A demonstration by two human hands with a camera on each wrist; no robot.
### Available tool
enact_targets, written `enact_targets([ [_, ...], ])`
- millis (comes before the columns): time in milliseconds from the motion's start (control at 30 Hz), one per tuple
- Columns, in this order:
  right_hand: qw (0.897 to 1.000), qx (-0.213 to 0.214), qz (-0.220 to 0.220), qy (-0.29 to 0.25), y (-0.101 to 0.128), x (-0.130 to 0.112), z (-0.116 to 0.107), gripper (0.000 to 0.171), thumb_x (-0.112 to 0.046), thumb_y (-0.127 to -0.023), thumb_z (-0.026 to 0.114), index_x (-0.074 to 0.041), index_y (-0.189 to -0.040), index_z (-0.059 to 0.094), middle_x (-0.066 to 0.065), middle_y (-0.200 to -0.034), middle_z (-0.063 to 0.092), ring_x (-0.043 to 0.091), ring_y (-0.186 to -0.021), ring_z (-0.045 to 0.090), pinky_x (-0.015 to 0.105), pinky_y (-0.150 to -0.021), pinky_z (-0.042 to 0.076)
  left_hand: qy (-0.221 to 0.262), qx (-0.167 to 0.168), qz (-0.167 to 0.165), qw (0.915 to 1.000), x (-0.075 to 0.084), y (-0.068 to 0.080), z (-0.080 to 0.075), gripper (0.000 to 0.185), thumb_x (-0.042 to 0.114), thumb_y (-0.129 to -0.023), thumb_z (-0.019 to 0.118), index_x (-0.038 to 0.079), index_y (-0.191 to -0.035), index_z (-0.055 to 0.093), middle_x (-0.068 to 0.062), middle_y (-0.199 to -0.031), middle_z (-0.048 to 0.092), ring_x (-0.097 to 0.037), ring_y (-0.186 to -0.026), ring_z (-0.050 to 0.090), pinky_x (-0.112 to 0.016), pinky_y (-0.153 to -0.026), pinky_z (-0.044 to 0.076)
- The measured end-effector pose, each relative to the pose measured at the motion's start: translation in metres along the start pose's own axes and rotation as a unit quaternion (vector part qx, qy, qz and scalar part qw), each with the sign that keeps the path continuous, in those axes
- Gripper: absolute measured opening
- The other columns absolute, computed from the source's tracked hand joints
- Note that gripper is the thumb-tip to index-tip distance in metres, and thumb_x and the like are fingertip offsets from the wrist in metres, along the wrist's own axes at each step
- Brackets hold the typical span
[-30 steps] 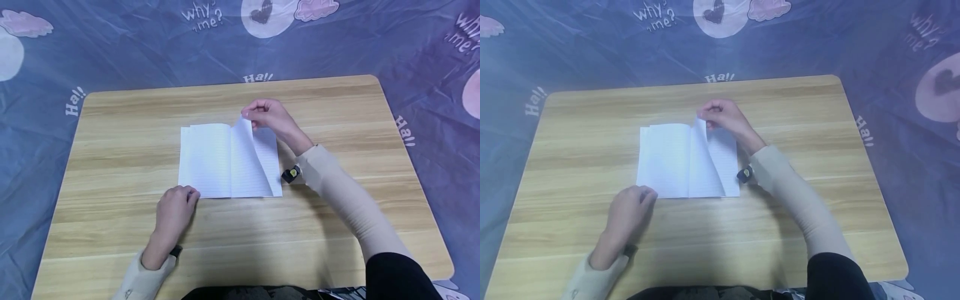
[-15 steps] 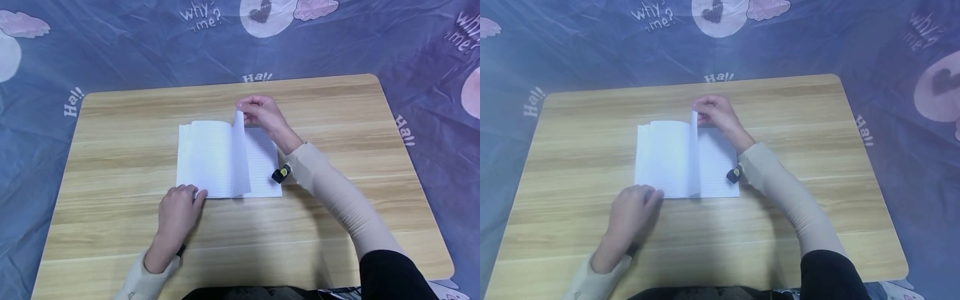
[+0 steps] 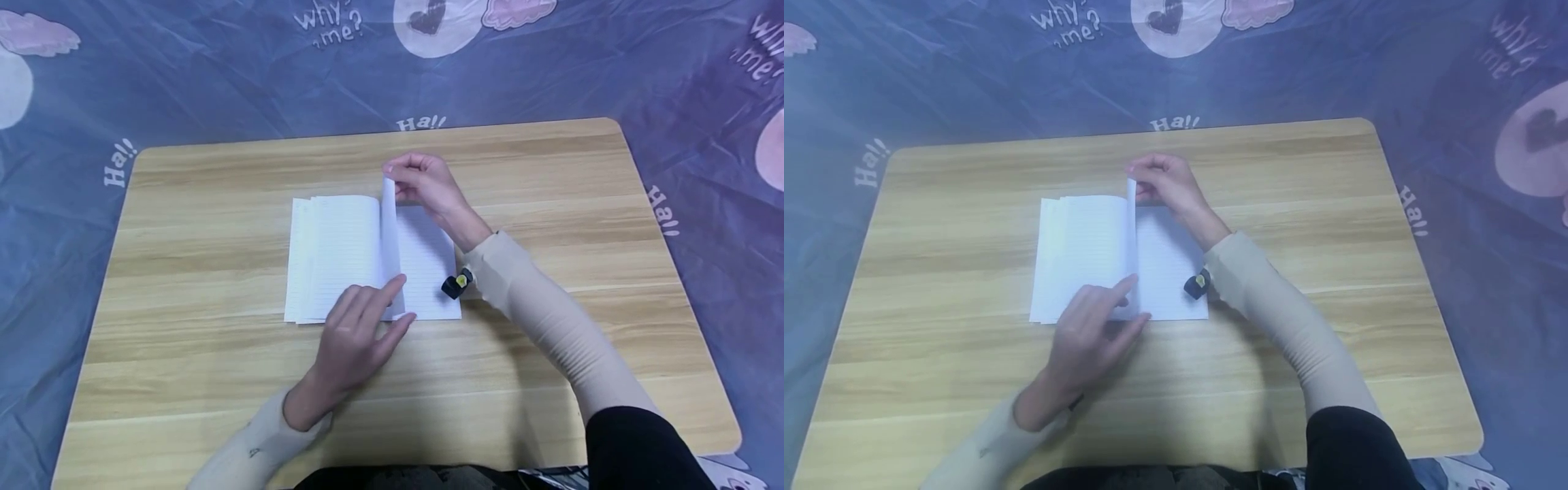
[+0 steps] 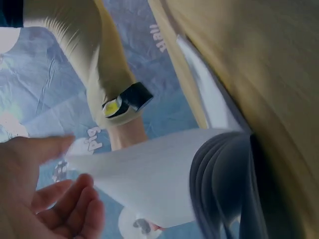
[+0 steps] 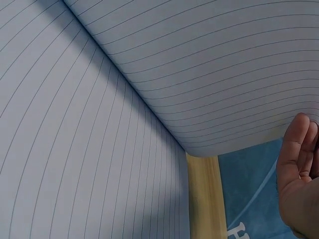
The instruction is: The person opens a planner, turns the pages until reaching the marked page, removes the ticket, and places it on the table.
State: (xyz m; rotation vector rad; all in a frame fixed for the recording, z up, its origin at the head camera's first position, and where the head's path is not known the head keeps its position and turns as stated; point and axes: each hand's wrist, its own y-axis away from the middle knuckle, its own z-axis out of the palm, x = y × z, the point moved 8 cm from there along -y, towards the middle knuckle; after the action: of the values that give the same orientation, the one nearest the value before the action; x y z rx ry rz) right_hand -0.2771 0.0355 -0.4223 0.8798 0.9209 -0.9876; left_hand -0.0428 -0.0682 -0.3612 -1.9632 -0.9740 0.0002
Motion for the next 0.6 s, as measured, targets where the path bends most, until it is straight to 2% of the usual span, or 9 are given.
enact_targets([
  [100, 1.0, 0.0, -0.003, 0.007, 0.001, -0.003, -0.002, 0.009, 0.006, -0.093, 0.065, 0.001, -0.091, 0.072, 0.015, -0.092, 0.068, 0.018, -0.062, 0.063, 0.028, -0.06, 0.057, 0.002, 0.039, -0.001, 0.9992, 0.0, -0.002, -0.001, 0.026, 0.003, -0.087, 0.067, -0.002, -0.112, 0.072, -0.007, -0.081, 0.066, -0.022, -0.068, 0.058, -0.031, -0.062, 0.05],
  [200, 1.0, -0.004, -0.007, 0.008, 0.001, -0.004, -0.001, 0.006, 0.004, -0.094, 0.066, 0.002, -0.094, 0.071, 0.014, -0.089, 0.068, 0.018, -0.062, 0.064, 0.028, -0.061, 0.057, 0.002, 0.071, -0.008, 0.9975, -0.004, 0.001, -0.006, 0.022, -0.003, -0.087, 0.06, -0.003, -0.105, 0.073, -0.008, -0.079, 0.067, -0.023, -0.066, 0.058, -0.031, -0.06, 0.051],
  [333, 1.0, -0.01, 0.002, 0.013, 0.002, -0.003, -0.004, 0.013, -0.004, -0.098, 0.064, 0.007, -0.105, 0.067, 0.012, -0.08, 0.066, 0.017, -0.06, 0.062, 0.029, -0.06, 0.057, -0.007, 0.082, -0.038, 0.9959, -0.013, 0.008, -0.015, 0.022, -0.002, -0.088, 0.061, -0.003, -0.106, 0.073, -0.009, -0.079, 0.068, -0.024, -0.067, 0.06, -0.033, -0.06, 0.053],
  [433, 0.997, -0.016, 0.001, 0.077, 0.006, -0.002, -0.015, 0.021, -0.014, -0.1, 0.064, 0.004, -0.11, 0.066, 0.015, -0.084, 0.066, 0.019, -0.066, 0.062, 0.029, -0.063, 0.056, -0.022, 0.079, -0.077, 0.9937, -0.024, 0.018, -0.023, 0.021, 0.001, -0.088, 0.063, -0.002, -0.107, 0.073, -0.009, -0.079, 0.068, -0.025, -0.068, 0.062, -0.036, -0.061, 0.054],
  [500, 0.987, -0.015, -0.008, 0.162, 0.01, 0.001, -0.029, 0.021, -0.019, -0.099, 0.066, 0.0, -0.11, 0.068, 0.017, -0.09, 0.066, 0.021, -0.07, 0.061, 0.031, -0.066, 0.056, -0.029, 0.076, -0.108, 0.9908, -0.033, 0.025, -0.029, 0.022, 0.001, -0.088, 0.065, -0.001, -0.108, 0.073, -0.009, -0.078, 0.068, -0.025, -0.069, 0.062, -0.037, -0.063, 0.054],
  [533, 0.976, -0.015, -0.015, 0.215, 0.014, 0.003, -0.037, 0.02, -0.019, -0.098, 0.067, -0.003, -0.11, 0.068, 0.017, -0.093, 0.066, 0.022, -0.073, 0.06, 0.032, -0.068, 0.055, -0.032, 0.073, -0.123, 0.9892, -0.037, 0.029, -0.032, 0.023, 0.001, -0.087, 0.065, -0.001, -0.109, 0.073, -0.009, -0.078, 0.067, -0.025, -0.069, 0.062, -0.037, -0.063, 0.053],
  [600, 0.943, -0.014, -0.035, 0.33, 0.021, 0.007, -0.053, 0.018, -0.02, -0.097, 0.069, -0.007, -0.109, 0.07, 0.014, -0.095, 0.066, 0.023, -0.078, 0.059, 0.034, -0.071, 0.053, -0.038, 0.065, -0.15, 0.9859, -0.046, 0.037, -0.037, 0.024, 0.0, -0.087, 0.066, -0.001, -0.11, 0.073, -0.009, -0.076, 0.066, -0.024, -0.069, 0.061, -0.037, -0.063, 0.052],
])
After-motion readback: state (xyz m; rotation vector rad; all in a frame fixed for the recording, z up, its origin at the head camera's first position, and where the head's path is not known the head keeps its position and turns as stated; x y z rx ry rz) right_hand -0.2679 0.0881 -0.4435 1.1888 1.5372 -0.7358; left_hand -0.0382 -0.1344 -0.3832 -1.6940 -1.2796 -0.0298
